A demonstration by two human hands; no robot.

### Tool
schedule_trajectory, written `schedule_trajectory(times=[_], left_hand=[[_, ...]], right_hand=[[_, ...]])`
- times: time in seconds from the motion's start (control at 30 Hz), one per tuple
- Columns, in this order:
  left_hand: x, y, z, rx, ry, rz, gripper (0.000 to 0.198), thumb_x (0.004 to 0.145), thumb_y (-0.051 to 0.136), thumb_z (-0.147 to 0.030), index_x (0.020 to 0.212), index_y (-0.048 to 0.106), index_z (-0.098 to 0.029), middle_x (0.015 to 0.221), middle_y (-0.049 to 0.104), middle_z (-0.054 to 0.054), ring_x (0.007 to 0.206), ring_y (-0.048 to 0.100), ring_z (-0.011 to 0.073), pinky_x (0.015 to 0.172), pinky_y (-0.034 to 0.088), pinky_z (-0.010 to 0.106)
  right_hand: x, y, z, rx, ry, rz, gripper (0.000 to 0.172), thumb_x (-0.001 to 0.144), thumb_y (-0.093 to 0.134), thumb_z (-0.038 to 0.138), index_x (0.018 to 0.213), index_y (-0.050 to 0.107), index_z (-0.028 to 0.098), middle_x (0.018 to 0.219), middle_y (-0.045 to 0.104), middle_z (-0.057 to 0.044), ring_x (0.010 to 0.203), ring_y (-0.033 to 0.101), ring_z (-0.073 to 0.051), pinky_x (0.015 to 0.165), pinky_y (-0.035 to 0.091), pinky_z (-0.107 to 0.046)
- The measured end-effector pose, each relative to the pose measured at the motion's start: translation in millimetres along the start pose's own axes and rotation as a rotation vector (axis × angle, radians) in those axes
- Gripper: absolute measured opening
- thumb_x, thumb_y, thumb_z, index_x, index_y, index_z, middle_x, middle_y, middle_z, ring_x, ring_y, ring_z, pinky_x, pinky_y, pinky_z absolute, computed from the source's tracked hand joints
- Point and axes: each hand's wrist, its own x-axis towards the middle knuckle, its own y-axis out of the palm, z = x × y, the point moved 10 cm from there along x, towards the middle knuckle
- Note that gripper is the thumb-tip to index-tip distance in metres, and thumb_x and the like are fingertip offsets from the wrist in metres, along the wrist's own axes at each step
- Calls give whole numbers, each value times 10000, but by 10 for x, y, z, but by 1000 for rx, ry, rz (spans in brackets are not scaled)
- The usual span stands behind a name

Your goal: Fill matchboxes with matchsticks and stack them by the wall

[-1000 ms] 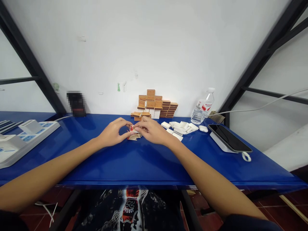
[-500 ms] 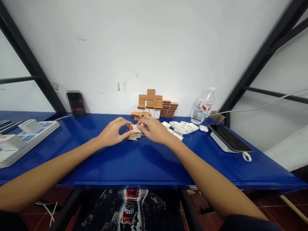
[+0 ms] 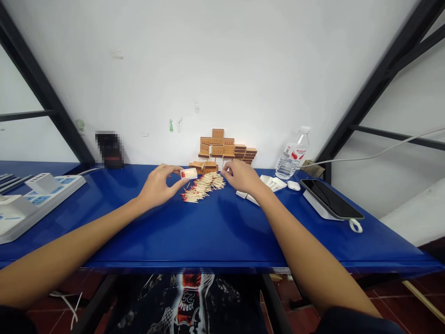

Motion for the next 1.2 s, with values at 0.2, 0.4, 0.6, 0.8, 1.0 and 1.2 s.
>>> schedule_trajectory(times=[0.2,0.4,0.6,0.8,1.0,1.2], left_hand=[[-15,72,-15,-8,16,64,312,973,682,-448,1176,683,-211,1061,773,59,1045,656,265,915,518,430],[-22,74,-25,-17,27,63,318,970,682,-453,1187,683,-222,1060,771,56,1034,655,259,906,517,425],[-20,64,-30,-25,28,49,314,974,678,-452,1182,680,-217,1047,771,58,1016,660,257,892,518,422],[-17,54,-44,-32,34,44,322,969,684,-451,1188,682,-215,1064,770,59,1040,663,262,919,521,428],[-19,38,-57,-52,32,46,332,971,683,-457,1200,684,-216,1052,767,58,1043,661,258,934,525,433],[-30,35,-36,-37,41,23,329,964,704,-420,1217,677,-211,1046,770,53,1033,668,255,930,532,425]], right_hand=[[-177,234,-407,-13,151,450,311,863,761,483,971,739,191,1000,779,-94,856,717,-247,694,500,-309],[-231,252,-677,-134,262,476,474,782,817,551,1084,733,195,1114,777,-125,924,739,-287,686,523,-330],[-105,-78,-795,-245,313,198,278,978,608,451,1029,727,205,1055,779,-116,948,710,-286,688,465,-342],[-82,-236,-931,-300,374,8,257,998,574,398,1023,738,201,1057,777,-121,952,704,-290,733,469,-363],[-161,-309,-1310,-305,493,-28,257,969,607,385,1016,763,187,1034,774,-157,966,704,-312,802,500,-394],[-100,-340,-1504,-97,512,-146,239,911,648,358,962,780,165,907,755,-119,845,684,-257,746,496,-348]])
